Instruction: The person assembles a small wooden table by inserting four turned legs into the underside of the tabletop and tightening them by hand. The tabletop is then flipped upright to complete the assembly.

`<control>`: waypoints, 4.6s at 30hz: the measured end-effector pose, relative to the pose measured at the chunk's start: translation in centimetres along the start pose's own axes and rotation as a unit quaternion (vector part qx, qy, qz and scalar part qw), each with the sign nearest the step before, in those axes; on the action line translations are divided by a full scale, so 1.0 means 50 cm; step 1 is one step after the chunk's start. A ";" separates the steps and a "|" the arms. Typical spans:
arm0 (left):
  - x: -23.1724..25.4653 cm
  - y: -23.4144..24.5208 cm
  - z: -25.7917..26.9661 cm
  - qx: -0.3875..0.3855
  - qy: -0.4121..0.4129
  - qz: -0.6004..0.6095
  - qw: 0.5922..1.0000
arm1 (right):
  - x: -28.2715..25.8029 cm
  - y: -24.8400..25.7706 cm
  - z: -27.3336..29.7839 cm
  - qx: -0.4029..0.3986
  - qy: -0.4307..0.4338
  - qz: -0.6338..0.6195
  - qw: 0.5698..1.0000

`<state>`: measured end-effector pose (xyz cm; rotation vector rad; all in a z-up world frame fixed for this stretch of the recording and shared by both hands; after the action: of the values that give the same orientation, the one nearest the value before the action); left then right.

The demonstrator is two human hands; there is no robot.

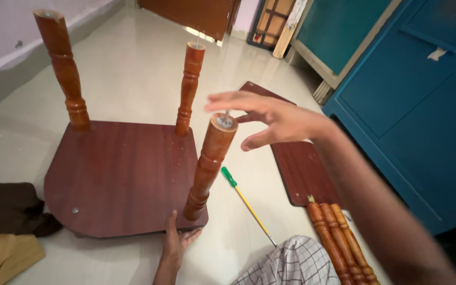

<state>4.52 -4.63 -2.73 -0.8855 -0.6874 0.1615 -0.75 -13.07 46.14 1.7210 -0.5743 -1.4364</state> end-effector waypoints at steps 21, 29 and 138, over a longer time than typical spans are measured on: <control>0.015 -0.021 0.032 0.029 0.012 0.003 0.999 | -0.049 0.019 -0.089 -0.082 -0.208 0.150 0.963; -0.007 0.007 -0.002 0.035 0.015 -0.005 0.999 | -0.037 0.016 -0.088 -0.031 -0.206 0.195 0.958; 0.204 -0.296 0.078 -0.197 -0.311 -0.442 0.818 | 0.447 -0.679 0.004 0.340 -0.264 -0.455 0.779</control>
<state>7.90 -7.38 15.16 -0.8119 -1.7338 -0.5815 -0.34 -10.79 5.54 2.3118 -0.6196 -2.7158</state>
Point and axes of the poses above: each hand's wrist, its own z-axis away from the middle knuckle, its own y-axis out of the back of the hand, x = y × z, the point moved 7 cm from there along -z, towards the middle knuckle
